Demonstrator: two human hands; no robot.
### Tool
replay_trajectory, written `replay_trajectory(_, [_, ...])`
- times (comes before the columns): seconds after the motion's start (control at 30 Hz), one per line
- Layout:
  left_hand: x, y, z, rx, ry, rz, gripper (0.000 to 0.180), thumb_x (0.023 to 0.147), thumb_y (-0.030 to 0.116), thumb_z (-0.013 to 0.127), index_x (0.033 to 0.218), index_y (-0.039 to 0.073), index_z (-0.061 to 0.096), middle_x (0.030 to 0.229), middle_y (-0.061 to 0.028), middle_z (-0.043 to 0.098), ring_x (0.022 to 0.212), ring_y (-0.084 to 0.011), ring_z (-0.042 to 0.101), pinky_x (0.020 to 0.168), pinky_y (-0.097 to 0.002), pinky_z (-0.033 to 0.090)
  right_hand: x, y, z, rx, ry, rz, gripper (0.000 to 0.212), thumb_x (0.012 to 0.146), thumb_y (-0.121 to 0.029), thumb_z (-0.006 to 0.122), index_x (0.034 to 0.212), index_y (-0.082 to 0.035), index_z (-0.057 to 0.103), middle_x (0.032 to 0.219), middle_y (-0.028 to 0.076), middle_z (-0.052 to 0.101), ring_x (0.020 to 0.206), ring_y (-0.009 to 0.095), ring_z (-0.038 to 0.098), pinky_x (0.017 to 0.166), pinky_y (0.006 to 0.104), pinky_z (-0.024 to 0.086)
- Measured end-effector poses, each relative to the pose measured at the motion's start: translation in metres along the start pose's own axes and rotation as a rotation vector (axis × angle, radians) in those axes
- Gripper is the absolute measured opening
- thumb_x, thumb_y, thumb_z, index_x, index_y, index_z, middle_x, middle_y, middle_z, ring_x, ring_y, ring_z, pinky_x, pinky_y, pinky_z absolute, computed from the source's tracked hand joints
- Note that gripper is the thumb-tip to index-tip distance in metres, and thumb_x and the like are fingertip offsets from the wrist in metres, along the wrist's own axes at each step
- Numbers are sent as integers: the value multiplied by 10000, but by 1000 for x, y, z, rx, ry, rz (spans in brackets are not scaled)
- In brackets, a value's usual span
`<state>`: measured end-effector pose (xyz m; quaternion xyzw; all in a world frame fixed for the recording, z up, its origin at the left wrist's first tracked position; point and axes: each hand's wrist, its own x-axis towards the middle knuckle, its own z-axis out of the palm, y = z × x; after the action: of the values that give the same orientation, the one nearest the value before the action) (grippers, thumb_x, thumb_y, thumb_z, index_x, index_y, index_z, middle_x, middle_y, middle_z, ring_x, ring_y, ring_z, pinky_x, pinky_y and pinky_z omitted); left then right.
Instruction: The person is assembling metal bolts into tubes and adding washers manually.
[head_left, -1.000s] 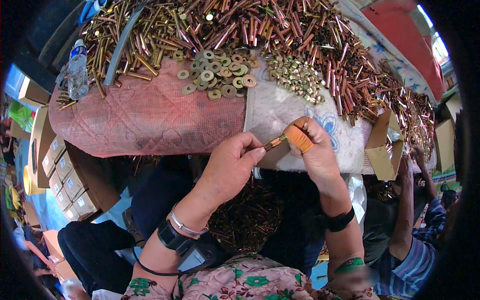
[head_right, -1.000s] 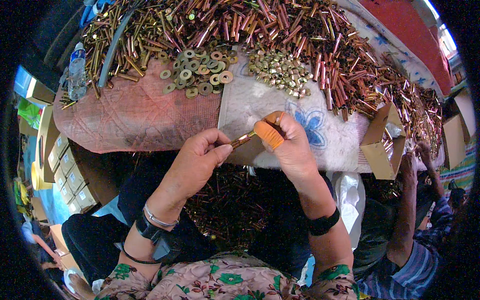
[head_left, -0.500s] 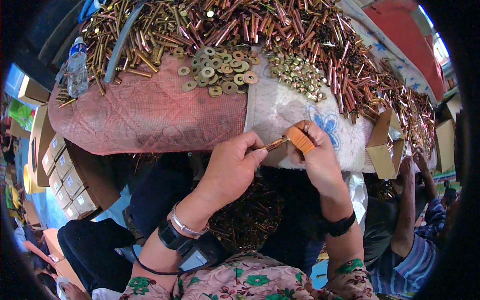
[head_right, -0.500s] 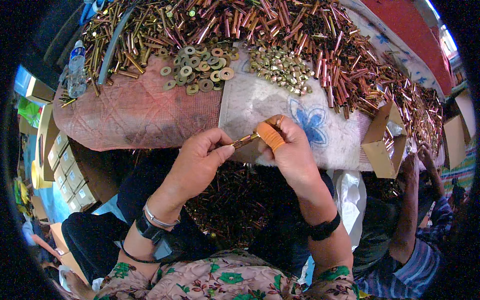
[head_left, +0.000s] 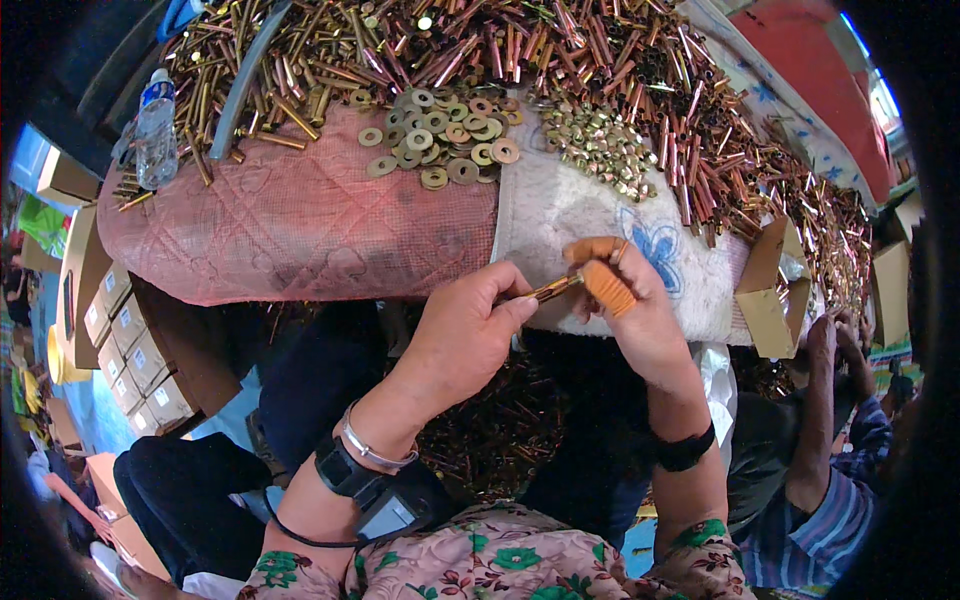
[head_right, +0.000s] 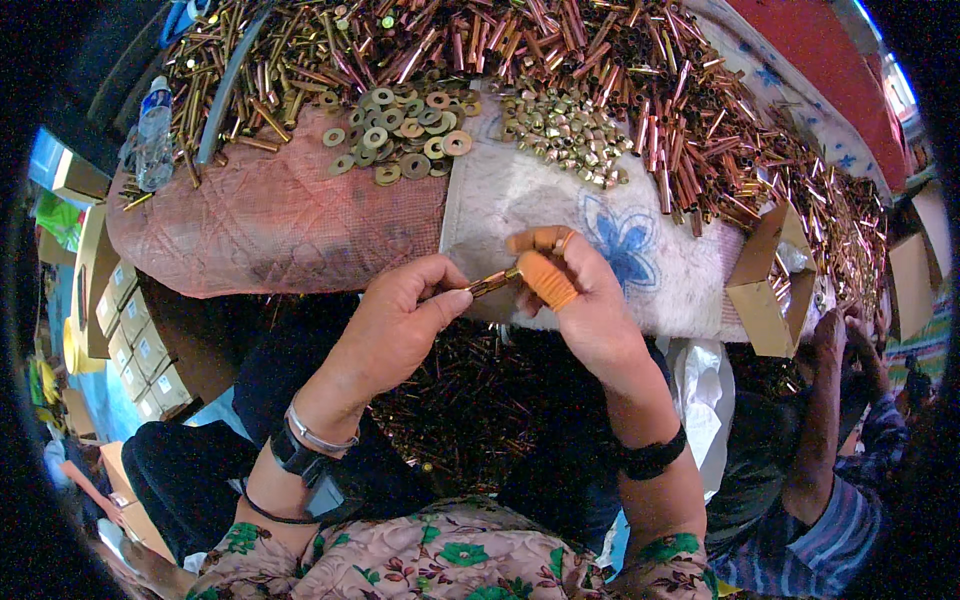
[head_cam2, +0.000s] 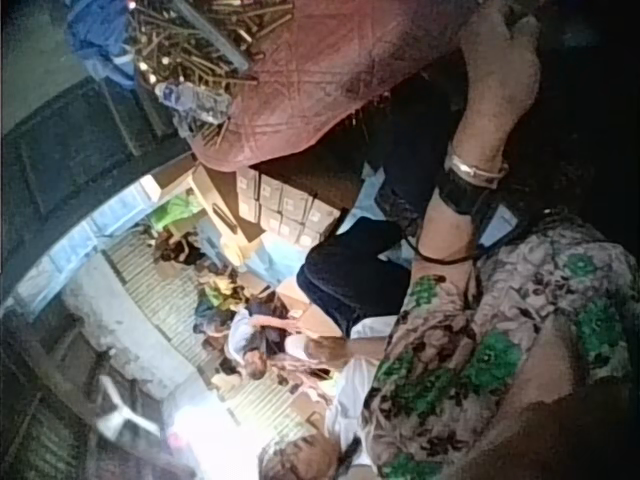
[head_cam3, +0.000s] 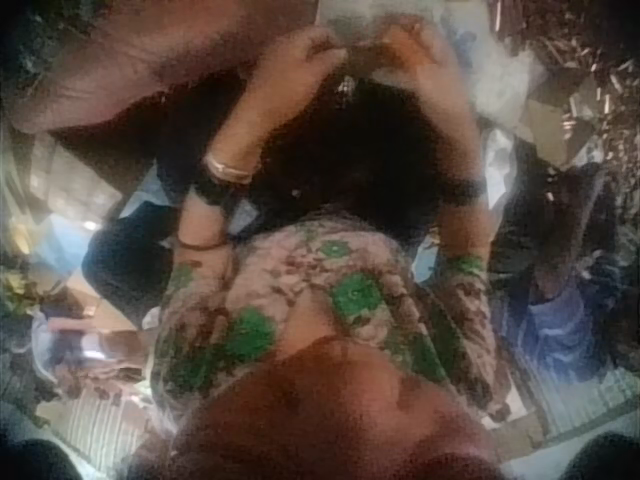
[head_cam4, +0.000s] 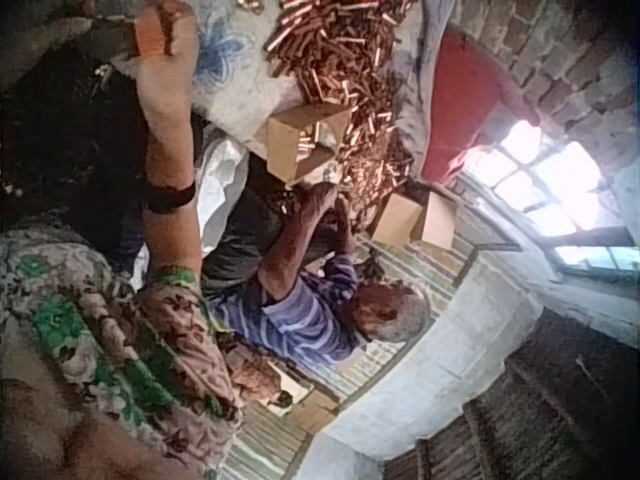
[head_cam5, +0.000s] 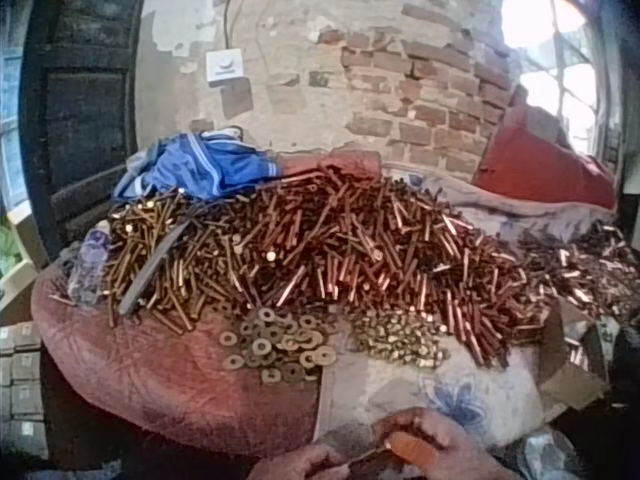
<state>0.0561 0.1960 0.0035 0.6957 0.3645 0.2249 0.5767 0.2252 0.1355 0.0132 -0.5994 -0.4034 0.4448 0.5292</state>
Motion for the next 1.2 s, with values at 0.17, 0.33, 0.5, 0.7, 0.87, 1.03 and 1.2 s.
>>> replay_trajectory(0.17, [0,0,0,-24,-13,5,104,817,110,557,821,7,542,684,-8,524,662,-80,459,602,-250,390,2,5,-11,-162,-17,10,171,889,-190,539,828,-31,530,648,-13,501,590,73,460,541,219,388])
replay_trajectory(0.33, [0,-3,1,-13,0,14,105,819,110,553,820,6,541,682,-7,520,663,-81,459,602,-249,388,-2,7,-4,-158,-8,-77,210,888,-219,548,795,-33,521,637,-22,478,589,60,429,527,213,364])
replay_trajectory(0.5, [0,-2,0,1,-18,-43,111,818,113,554,819,3,539,674,-3,511,650,-78,447,593,-248,380,-1,6,-2,-94,10,18,204,876,-217,569,813,-26,534,671,-23,483,607,60,428,543,211,367])
replay_trajectory(0.7, [1,3,3,65,-41,-51,117,814,116,563,815,1,538,672,-2,516,647,-80,450,588,-255,383,4,23,-21,-440,8,-162,171,876,-177,557,832,-12,547,681,12,516,617,88,452,555,236,380])
replay_trajectory(0.87, [1,-7,10,199,-50,30,118,806,134,569,844,22,564,651,-64,549,612,-140,501,576,-288,402,14,19,-49,-364,358,-155,118,885,-138,533,886,-21,548,738,6,533,661,80,472,578,225,384])
replay_trajectory(1.03, [-6,-13,10,519,-193,30,112,800,134,554,849,37,581,709,-142,597,661,-301,580,595,-377,442,50,26,-106,-1054,592,-446,203,803,-69,549,993,0,525,924,200,558,862,363,538,729,397,439])
replay_trajectory(1.2, [-9,-17,22,781,-247,96,82,726,20,506,799,16,543,784,-177,591,749,-362,591,647,-456,470,73,29,-131,-1301,581,-435,352,758,-68,591,1094,-15,501,921,205,582,857,348,564,733,407,442])
